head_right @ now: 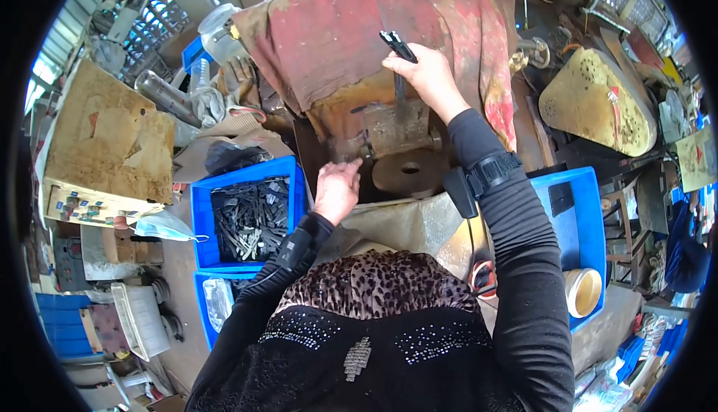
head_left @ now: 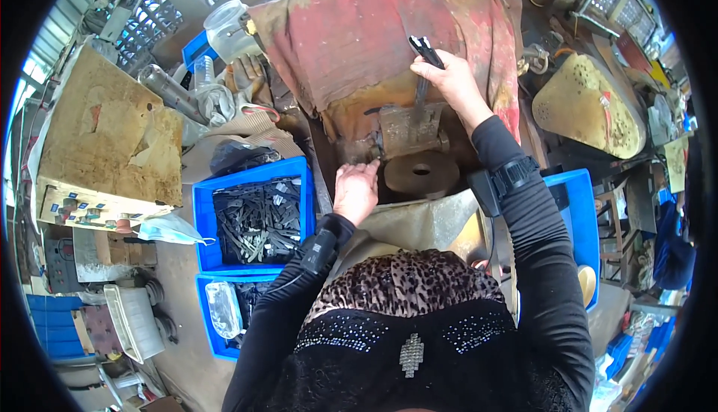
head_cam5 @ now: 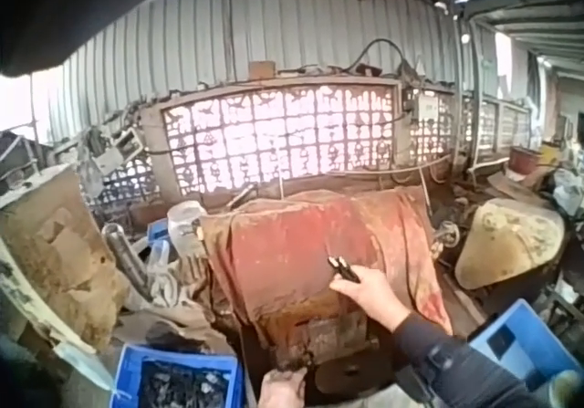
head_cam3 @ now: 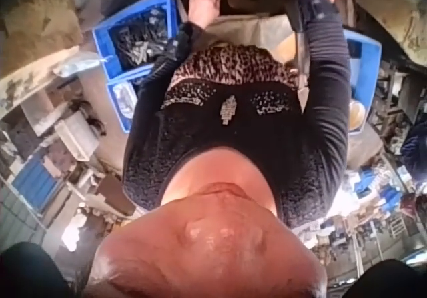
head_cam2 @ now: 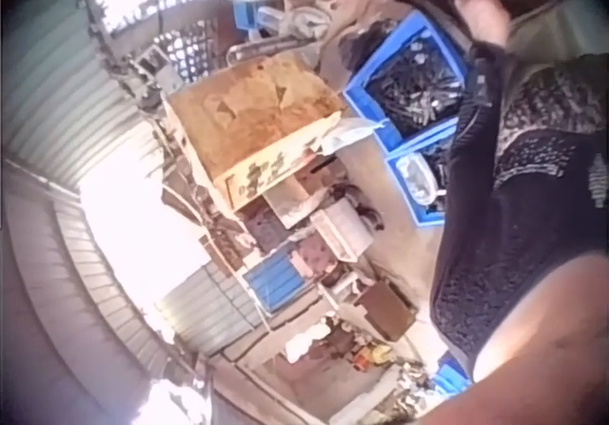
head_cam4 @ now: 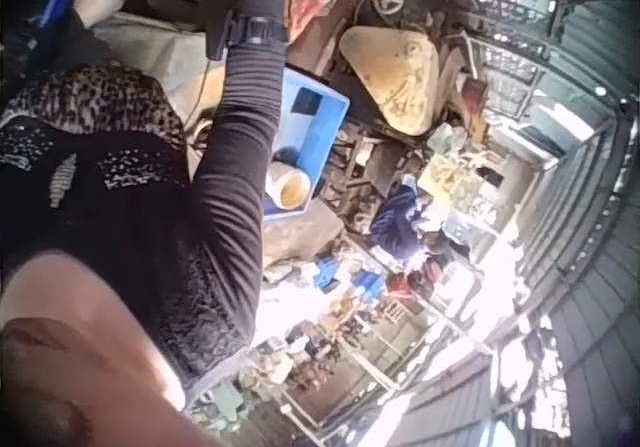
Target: The person picks up metal pieces from a blue bin, holds them against a rotating grinding wheel, and then dips them into a bucket of liquid before placing them into a different blue bin.
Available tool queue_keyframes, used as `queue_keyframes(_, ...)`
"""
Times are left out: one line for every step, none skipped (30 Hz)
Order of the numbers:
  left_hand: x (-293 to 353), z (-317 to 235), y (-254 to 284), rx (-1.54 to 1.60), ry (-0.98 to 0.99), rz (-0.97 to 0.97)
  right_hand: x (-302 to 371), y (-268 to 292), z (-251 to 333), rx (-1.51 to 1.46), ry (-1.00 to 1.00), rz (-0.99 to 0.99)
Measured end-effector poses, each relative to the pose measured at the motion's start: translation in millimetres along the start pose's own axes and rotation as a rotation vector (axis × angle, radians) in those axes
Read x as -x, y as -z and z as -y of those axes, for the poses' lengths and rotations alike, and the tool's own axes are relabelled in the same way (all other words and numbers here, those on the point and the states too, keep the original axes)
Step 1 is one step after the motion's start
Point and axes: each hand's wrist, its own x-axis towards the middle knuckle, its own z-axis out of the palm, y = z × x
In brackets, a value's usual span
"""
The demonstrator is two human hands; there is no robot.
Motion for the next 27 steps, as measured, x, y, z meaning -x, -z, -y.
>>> queue_keyframes(0.2, -0.9, 0.8, -0.006, -0.008, -0.005, -8.6, -2.7, -2.7, -0.014, -0.011, 0.002)
queue_keyframes(0.2, -1.4, 1.4, -0.002, -0.033, -0.027, -16.3, -5.0, -5.0, -0.028, -0.023, 0.004)
queue_keyframes(-0.1, -1.6, 1.8, -0.01, -0.039, -0.026, -23.5, -7.4, -6.7, -0.038, -0.053, 0.002)
queue_keyframes(-0.1, -1.4, 2.3, 0.008, -0.049, -0.039, -29.9, -9.9, -8.2, -0.047, -0.047, 0.003)
queue_keyframes(-0.1, -1.2, 2.7, 0.011, -0.054, -0.031, -35.8, -12.0, -9.4, -0.052, -0.061, 0.001)
queue_keyframes(0.0, -0.8, 2.9, 0.016, -0.071, -0.037, -41.3, -13.9, -10.6, -0.056, -0.077, -0.002)
queue_keyframes(0.1, -0.4, 3.1, 0.02, -0.068, -0.021, -46.0, -15.4, -11.6, -0.053, -0.092, -0.001)
queue_keyframes(-0.1, -0.5, 2.8, 0.031, -0.07, -0.022, -49.9, -16.8, -12.8, -0.049, -0.109, -0.003)
queue_keyframes(-0.4, 0.3, 2.9, 0.032, -0.075, -0.026, -52.1, -17.3, -13.8, -0.045, -0.13, -0.006)
queue_keyframes(-0.6, 0.4, 2.4, 0.037, -0.071, -0.013, -55.1, -18.7, -14.3, -0.068, -0.116, 0.008)
queue_keyframes(-0.8, 0.2, 1.5, 0.044, -0.057, 0.014, -57.3, -17.1, -14.4, -0.089, -0.133, 0.027)
queue_keyframes(-1.1, 0.5, 0.7, 0.051, -0.065, 0.015, -58.9, -17.0, -13.9, -0.104, -0.167, 0.048)
queue_keyframes(-1.0, 0.7, -0.1, 0.054, -0.072, 0.01, -59.8, -16.9, -12.7, -0.11, -0.221, 0.064)
queue_keyframes(-0.8, 1.1, -0.8, 0.056, -0.072, 0.014, -58.7, -16.4, -11.2, -0.079, -0.19, 0.073)
queue_keyframes(-0.9, 1.5, -1.4, 0.062, -0.076, 0.018, -57.7, -18.6, -9.2, -0.047, -0.129, 0.051)
queue_keyframes(-0.4, 1.8, -1.3, 0.075, -0.088, -0.009, -55.5, -20.3, -7.2, -0.006, -0.081, 0.018)
queue_keyframes(-1.2, 2.6, -0.8, 0.1, -0.103, -0.014, -48.5, -20.0, -6.7, 0.044, -0.058, -0.027)
queue_keyframes(-2.2, 2.8, 0.5, 0.159, -0.089, -0.037, -37.8, -19.2, -7.1, 0.065, -0.012, -0.076)
queue_keyframes(-4.9, 2.1, 2.3, 0.222, -0.074, -0.036, -24.4, -18.2, -8.4, 0.097, 0.012, -0.132)
queue_keyframes(-8.3, -0.1, 4.5, 0.372, -0.006, -0.059, -8.7, -16.0, -10.7, 0.137, 0.007, -0.123)
queue_keyframes(-12.9, -4.2, 6.6, 0.513, 0.099, -0.039, 9.6, -11.1, -13.6, 0.181, -0.017, -0.111)
queue_keyframes(-20.4, -7.8, 9.6, 0.72, 0.172, -0.002, 30.9, -5.8, -15.7, 0.149, -0.123, -0.016)
queue_keyframes(-30.6, -16.2, 9.6, 0.871, 0.354, 0.083, 51.4, 0.5, -16.1, 0.112, -0.227, 0.087)
queue_keyframes(-38.7, -27.3, 10.4, 1.174, 0.42, 0.138, 74.9, 8.1, -14.9, 0.043, -0.379, 0.167)
queue_keyframes(-47.9, -38.2, 11.5, 1.288, 0.382, 0.191, 97.1, 13.4, -12.7, -0.078, -0.475, 0.256)
queue_keyframes(-57.1, -53.5, 8.9, 1.357, 0.442, 0.268, 114.8, 18.2, -11.0, 0.015, -0.452, 0.268)
queue_keyframes(-63.9, -70.0, 4.6, 1.478, 0.389, 0.313, 131.1, 23.8, -9.5, 0.102, -0.459, 0.304)
